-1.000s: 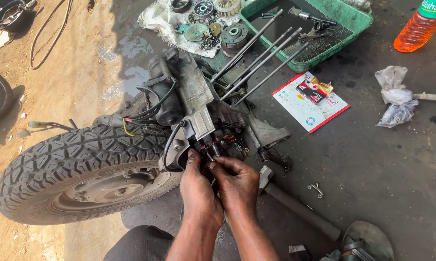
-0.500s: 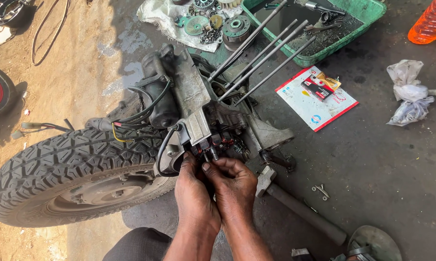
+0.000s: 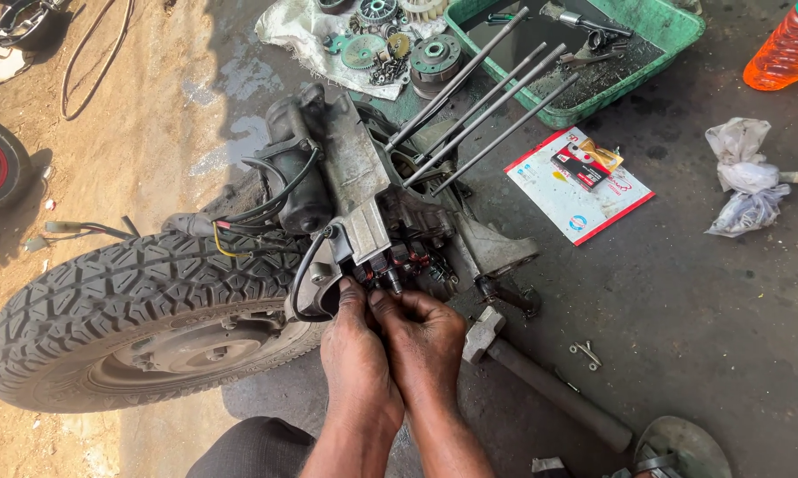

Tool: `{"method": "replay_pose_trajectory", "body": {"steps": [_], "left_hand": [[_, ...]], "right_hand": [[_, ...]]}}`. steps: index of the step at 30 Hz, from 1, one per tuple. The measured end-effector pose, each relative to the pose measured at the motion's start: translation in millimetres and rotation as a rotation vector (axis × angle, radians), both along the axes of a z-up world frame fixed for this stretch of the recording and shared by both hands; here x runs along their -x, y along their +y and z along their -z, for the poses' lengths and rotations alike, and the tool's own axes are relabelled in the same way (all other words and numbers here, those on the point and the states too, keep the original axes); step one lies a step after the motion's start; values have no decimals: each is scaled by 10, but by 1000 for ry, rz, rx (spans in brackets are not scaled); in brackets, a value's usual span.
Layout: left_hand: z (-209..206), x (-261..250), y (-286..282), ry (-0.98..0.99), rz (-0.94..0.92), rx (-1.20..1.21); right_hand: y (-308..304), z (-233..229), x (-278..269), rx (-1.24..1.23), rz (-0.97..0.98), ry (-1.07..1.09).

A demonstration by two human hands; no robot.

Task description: Repairing and reassembling internal components of a motorcycle engine.

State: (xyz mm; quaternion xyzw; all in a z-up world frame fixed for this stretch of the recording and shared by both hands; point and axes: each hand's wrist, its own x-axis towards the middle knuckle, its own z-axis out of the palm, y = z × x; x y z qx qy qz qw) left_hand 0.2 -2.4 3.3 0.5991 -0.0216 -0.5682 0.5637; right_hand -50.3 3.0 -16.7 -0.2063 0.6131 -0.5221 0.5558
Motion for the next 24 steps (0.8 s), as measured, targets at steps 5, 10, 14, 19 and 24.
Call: {"method": "replay_pose_trajectory", "body": {"steps": [5, 10, 14, 19, 24], "left_hand": [[44, -24, -10, -42, 12, -23], [-44, -37, -11, 12, 1, -31], [15, -84, 23, -11, 48, -25], [28, -142, 52, 27, 20, -30], [-75, -141, 182, -115, 71, 51]], "right_hand": [[-23, 68, -27, 5, 36, -82], [-6, 47, -62, 17, 43, -22], [-19, 22, -52, -16, -31, 77], [-49, 29, -99, -16, -87, 127], [6, -12, -123, 16, -81, 174]]}}
